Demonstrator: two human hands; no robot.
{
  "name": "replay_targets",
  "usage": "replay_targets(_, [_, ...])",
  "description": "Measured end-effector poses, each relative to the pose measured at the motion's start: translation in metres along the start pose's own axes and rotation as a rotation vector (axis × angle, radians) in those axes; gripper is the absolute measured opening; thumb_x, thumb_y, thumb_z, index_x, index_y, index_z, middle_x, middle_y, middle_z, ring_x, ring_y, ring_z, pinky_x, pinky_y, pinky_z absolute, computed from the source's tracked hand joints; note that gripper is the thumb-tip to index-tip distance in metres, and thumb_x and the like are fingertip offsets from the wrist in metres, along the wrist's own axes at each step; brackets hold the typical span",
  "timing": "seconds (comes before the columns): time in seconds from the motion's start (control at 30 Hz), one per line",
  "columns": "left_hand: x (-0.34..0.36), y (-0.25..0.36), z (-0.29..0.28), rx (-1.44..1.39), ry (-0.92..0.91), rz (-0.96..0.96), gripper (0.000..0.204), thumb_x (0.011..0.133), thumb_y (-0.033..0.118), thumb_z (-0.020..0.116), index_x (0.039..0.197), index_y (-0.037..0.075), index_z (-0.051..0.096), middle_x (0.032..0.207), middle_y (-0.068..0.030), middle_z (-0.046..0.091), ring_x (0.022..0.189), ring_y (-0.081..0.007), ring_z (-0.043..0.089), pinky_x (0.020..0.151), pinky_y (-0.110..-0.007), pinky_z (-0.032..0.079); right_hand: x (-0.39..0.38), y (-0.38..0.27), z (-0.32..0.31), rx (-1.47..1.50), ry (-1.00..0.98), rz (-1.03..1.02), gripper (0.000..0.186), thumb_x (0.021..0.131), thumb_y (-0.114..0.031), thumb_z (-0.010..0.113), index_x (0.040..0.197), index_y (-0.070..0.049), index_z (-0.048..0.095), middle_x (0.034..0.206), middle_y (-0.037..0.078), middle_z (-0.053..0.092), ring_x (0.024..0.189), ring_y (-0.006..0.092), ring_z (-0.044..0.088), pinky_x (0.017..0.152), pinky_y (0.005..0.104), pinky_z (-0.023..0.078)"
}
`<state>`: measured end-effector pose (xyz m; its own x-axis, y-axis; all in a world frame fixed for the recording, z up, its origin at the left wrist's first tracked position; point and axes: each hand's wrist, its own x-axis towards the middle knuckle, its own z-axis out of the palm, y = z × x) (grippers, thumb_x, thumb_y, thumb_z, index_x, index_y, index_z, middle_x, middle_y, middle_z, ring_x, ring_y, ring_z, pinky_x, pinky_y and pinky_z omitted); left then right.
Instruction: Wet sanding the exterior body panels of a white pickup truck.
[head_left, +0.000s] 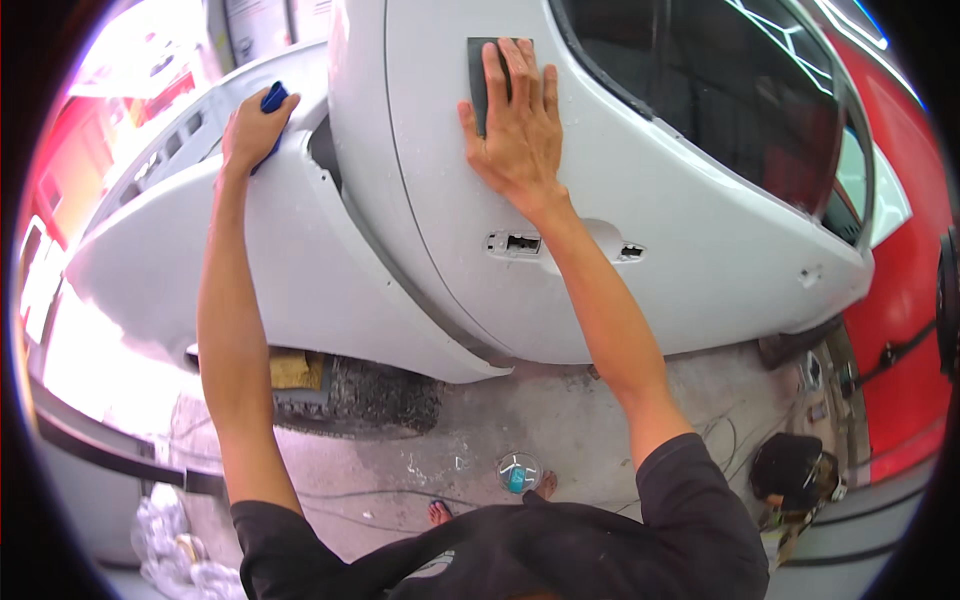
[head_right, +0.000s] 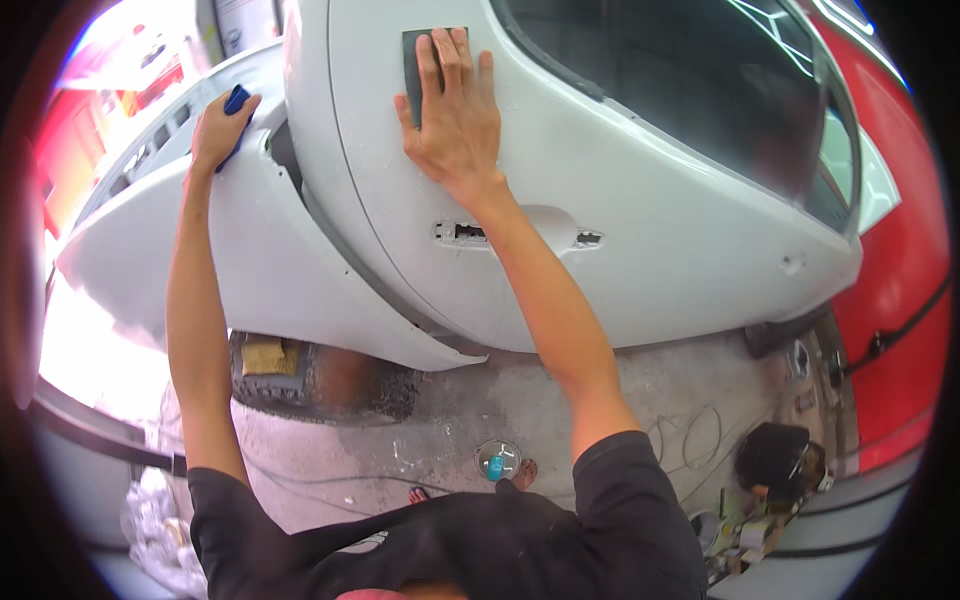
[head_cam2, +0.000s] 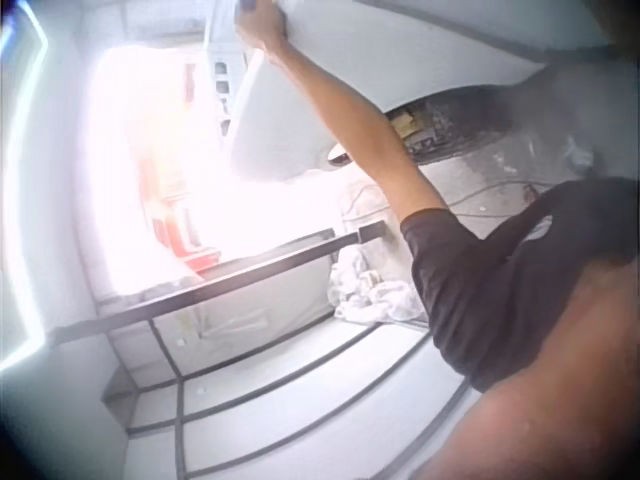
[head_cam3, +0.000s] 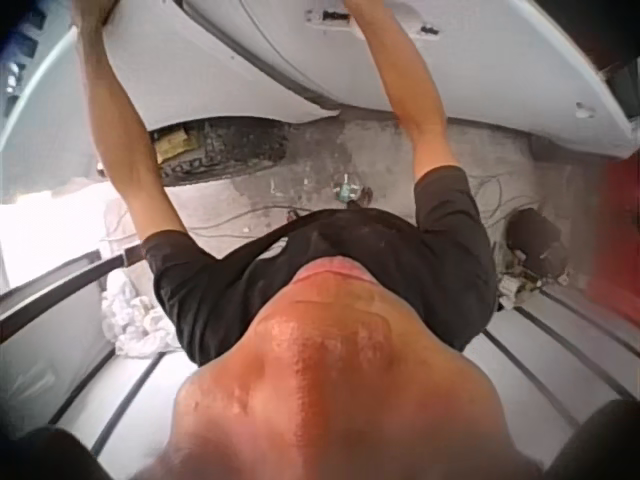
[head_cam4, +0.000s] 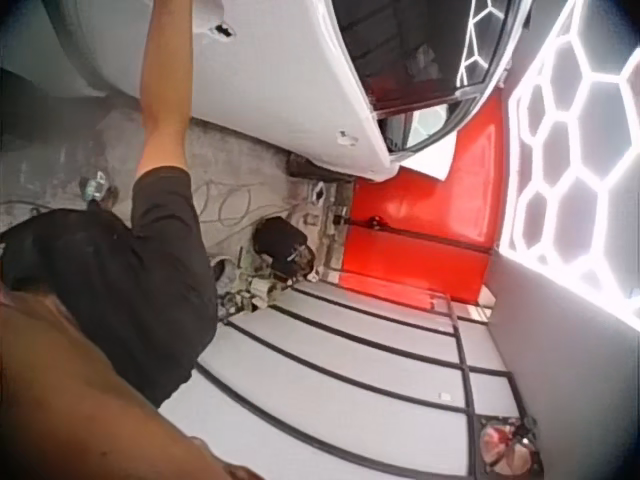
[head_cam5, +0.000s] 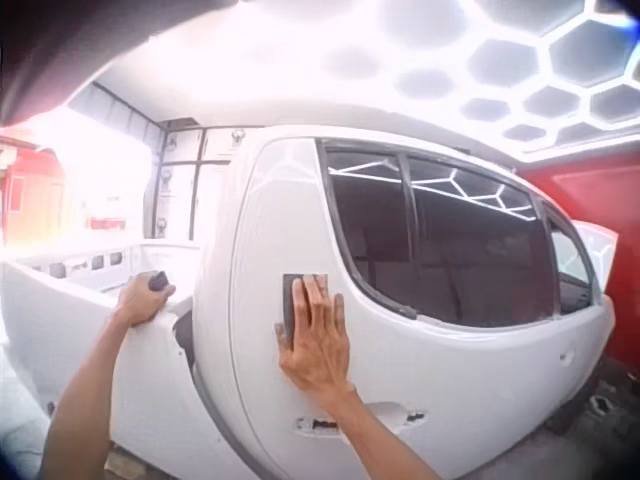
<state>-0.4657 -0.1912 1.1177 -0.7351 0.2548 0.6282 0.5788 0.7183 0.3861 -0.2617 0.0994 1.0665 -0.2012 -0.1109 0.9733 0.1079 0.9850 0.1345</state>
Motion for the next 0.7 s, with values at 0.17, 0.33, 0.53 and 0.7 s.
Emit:
replay_targets(0.17, [0.007,0.020,0.007,-0.099,-0.132,-0.058,0.052,0.088,0.054,0.064,0.101,0.005,0.072,0.093,-0.0175,0.073,0.088,-0.0359,0.068,0.083,-0.043,0.051,0.101,0.036,0.004,-0.020,-0.013,-0.106,0.067,0.103,-0.040,0.051,0.153,0.002,0.036,0.158,0.020,0.037,0.150,0.0372,0.031,0.125,0.0514,0.022])
replay_targets(0.33, [-0.004,0.008,0.002,-0.128,-0.046,-0.046,0.052,0.088,0.055,0.063,0.100,0.005,0.072,0.094,-0.0192,0.073,0.091,-0.0375,0.069,0.084,-0.044,0.051,-0.003,0.001,-0.001,-0.008,-0.071,0.036,0.071,0.101,-0.035,0.054,0.156,0.004,0.032,0.165,0.019,0.028,0.154,0.0389,0.024,0.124,0.0566,0.022])
replay_targets(0.53, [-0.011,0.033,0.006,-0.112,-0.022,-0.118,0.051,0.089,0.052,0.063,0.103,0.004,0.071,0.095,-0.0212,0.072,0.092,-0.0398,0.068,0.085,-0.046,0.050,0.058,0.043,-0.010,-0.059,-0.070,-0.070,0.071,0.102,-0.035,0.052,0.157,0.003,0.029,0.164,0.018,0.029,0.155,0.0358,0.023,0.125,0.0564,0.020])
replay_targets(0.7, [-0.009,0.017,-0.002,-0.095,0.018,-0.111,0.049,0.089,0.051,0.064,0.102,0.004,0.071,0.095,-0.0192,0.072,0.091,-0.0373,0.068,0.084,-0.046,0.050,0.041,0.026,-0.002,-0.055,-0.088,-0.041,0.069,0.102,-0.035,0.051,0.158,0.000,0.030,0.165,0.015,0.029,0.155,0.0327,0.023,0.126,0.0567,0.017])
